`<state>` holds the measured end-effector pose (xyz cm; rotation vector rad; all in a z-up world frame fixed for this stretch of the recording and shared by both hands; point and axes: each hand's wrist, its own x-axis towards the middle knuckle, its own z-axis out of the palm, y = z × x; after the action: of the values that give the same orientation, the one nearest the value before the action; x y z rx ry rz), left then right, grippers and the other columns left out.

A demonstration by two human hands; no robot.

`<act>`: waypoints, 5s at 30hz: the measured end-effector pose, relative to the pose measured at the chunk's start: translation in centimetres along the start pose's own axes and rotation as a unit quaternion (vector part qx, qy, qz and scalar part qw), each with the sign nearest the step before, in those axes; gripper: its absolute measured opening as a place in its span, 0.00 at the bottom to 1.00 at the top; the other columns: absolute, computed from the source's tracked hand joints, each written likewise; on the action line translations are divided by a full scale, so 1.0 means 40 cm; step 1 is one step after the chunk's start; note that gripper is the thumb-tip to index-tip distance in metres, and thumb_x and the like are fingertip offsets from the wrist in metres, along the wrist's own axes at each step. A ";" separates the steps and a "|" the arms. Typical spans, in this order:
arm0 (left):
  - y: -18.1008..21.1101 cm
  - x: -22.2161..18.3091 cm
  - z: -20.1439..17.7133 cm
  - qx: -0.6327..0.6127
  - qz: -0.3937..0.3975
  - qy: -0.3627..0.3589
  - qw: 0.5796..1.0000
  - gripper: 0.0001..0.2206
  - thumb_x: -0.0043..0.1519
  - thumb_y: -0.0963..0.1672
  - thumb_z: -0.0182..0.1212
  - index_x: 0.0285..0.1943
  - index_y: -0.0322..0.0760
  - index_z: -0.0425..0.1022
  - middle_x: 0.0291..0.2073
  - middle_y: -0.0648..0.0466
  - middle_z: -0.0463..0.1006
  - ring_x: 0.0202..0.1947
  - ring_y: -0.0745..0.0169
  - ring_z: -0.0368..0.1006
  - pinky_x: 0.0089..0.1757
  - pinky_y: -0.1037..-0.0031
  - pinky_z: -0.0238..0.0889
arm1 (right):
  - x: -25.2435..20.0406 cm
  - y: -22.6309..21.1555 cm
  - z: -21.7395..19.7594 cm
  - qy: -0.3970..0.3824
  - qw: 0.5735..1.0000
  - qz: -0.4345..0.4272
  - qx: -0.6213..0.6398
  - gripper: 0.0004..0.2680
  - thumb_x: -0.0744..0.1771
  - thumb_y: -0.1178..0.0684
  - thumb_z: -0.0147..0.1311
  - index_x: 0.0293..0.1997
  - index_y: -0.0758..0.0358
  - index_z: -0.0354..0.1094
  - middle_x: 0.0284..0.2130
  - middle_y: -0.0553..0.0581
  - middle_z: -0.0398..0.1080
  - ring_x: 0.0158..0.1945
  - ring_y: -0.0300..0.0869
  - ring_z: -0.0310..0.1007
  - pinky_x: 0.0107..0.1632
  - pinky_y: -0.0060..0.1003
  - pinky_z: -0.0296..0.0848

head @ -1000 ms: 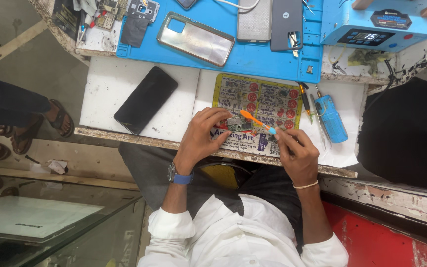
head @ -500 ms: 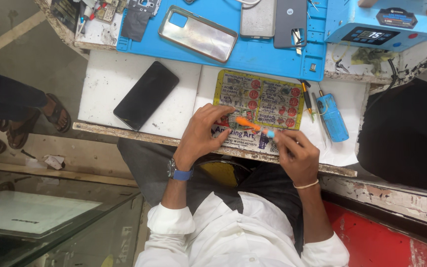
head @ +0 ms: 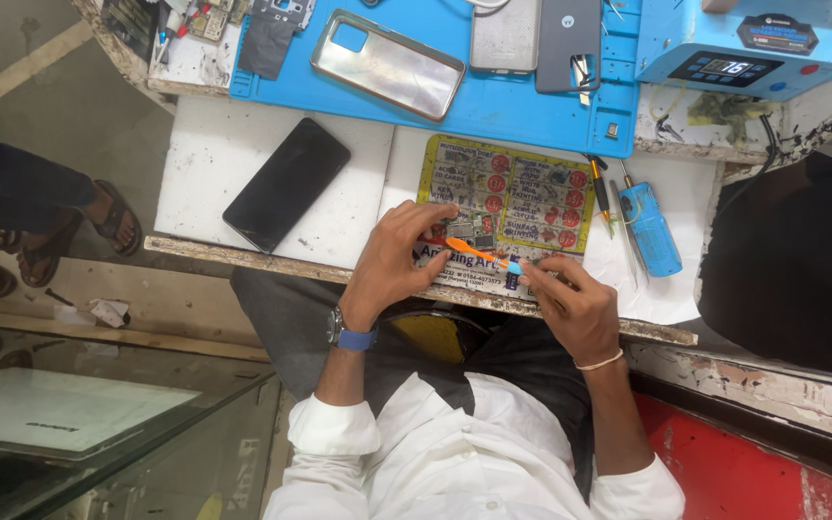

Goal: The person uses a brush to scrub the internal circuit board and components of a mobile phone on a repair bench, moving the brush over different parts of the circuitry while holding it in place.

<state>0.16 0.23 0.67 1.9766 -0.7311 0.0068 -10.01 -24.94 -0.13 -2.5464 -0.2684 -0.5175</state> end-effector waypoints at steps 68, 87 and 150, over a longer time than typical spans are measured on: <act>0.025 0.024 0.009 -0.026 -0.036 0.022 0.999 0.17 0.59 0.35 0.63 0.58 0.31 0.76 0.45 0.47 0.81 0.40 0.59 0.78 0.43 0.72 0.75 | 0.033 0.016 -0.041 0.020 0.974 0.186 0.128 0.05 0.63 0.60 0.66 0.39 0.63 0.80 0.32 0.55 0.76 0.30 0.38 0.76 0.32 0.33 0.73; 0.037 0.026 0.009 -0.015 -0.056 0.016 0.998 0.16 0.59 0.38 0.65 0.57 0.34 0.78 0.41 0.47 0.81 0.38 0.60 0.80 0.41 0.72 0.75 | 0.029 0.026 -0.049 0.054 0.974 0.179 0.126 0.05 0.63 0.60 0.65 0.40 0.63 0.80 0.33 0.55 0.77 0.31 0.39 0.78 0.32 0.32 0.74; 0.023 0.005 -0.002 0.016 -0.006 0.039 0.999 0.16 0.56 0.36 0.63 0.54 0.33 0.79 0.40 0.46 0.83 0.32 0.54 0.74 0.42 0.65 0.68 | 0.025 -0.003 -0.041 0.031 0.974 0.176 0.141 0.05 0.63 0.59 0.64 0.40 0.63 0.80 0.34 0.54 0.77 0.34 0.37 0.79 0.34 0.31 0.78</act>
<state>-0.11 -0.12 1.53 1.9999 -0.6728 0.0890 -9.65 -25.63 1.61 -2.2278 0.1258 -0.3879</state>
